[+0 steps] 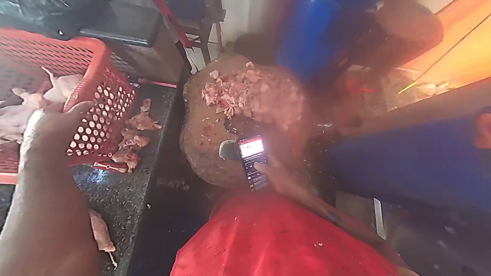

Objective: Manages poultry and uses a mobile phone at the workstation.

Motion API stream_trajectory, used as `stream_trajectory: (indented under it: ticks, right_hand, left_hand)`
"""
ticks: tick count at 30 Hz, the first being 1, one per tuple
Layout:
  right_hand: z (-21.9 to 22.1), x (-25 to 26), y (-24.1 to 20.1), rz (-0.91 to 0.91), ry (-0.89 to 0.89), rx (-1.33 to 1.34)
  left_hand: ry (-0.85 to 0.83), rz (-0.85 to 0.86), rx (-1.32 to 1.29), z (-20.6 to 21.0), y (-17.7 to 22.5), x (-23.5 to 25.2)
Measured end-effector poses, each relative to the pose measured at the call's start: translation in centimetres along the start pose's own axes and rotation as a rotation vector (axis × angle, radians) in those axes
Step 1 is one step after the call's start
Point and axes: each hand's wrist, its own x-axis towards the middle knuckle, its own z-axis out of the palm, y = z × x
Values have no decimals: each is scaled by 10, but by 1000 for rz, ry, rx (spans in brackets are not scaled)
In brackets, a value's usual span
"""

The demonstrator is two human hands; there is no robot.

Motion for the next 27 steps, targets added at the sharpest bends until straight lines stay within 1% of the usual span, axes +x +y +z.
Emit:
stream_trajectory:
  ticks: [1,2,3,4,5,6,7,8,9,10,11,13,14,15,16,18,19,22,23,24,25,26,27]
  right_hand:
    - [0,0,0,-6,-14,4]
    - [0,0,0,-11,-29,5]
    - [1,-1,-2,-13,-38,1]
    - [2,-1,-3,-14,-32,-5]
    - [3,-1,-5,-21,-20,-9]
    - [3,1,-5,-37,-9,-12]
    - [3,2,-5,-51,-2,-19]
    - [2,4,-5,-60,9,-33]
    - [2,5,-5,-65,25,-50]
    - [2,6,-5,-70,47,-70]
    - [2,8,-5,-71,73,-93]
    - [1,9,-3,-56,149,-146]
    - [1,9,-2,-43,172,-156]
    - [2,9,-1,-29,187,-153]
    - [1,9,-1,-18,187,-137]
    - [0,9,1,-19,174,-123]
    - [0,9,1,-26,172,-131]
    - [-2,9,2,-42,150,-120]
    - [-2,9,3,-48,145,-111]
    - [0,9,2,-50,151,-111]
    - [2,8,-1,-54,166,-122]
    - [4,7,-4,-49,173,-132]
    - [4,6,-6,-34,169,-140]
  left_hand:
    - [34,51,8,10,-26,36]
    - [118,217,25,24,-67,84]
    - [123,281,-25,31,-92,120]
    - [96,299,-60,32,-102,136]
    - [86,313,-56,32,-103,138]
    - [102,340,-8,30,-96,125]
    - [115,329,65,24,-74,91]
    - [47,68,36,14,-25,37]
    - [13,-9,18,3,2,-1]
    - [14,9,8,-4,14,-27]
    - [28,44,-6,-6,18,-42]
    - [25,46,-30,-6,19,-45]
    - [23,30,-39,-3,15,-36]
    - [26,21,-53,2,4,-17]
    - [43,52,-59,9,-16,12]
    - [77,202,-66,21,-65,77]
    - [74,226,-95,24,-75,90]
    - [69,252,-121,28,-85,108]
    - [70,265,-88,27,-86,108]
    - [72,260,-44,25,-78,95]
    - [59,200,5,19,-56,65]
    - [24,52,-32,11,-21,24]
    - [7,-28,-59,4,4,-7]
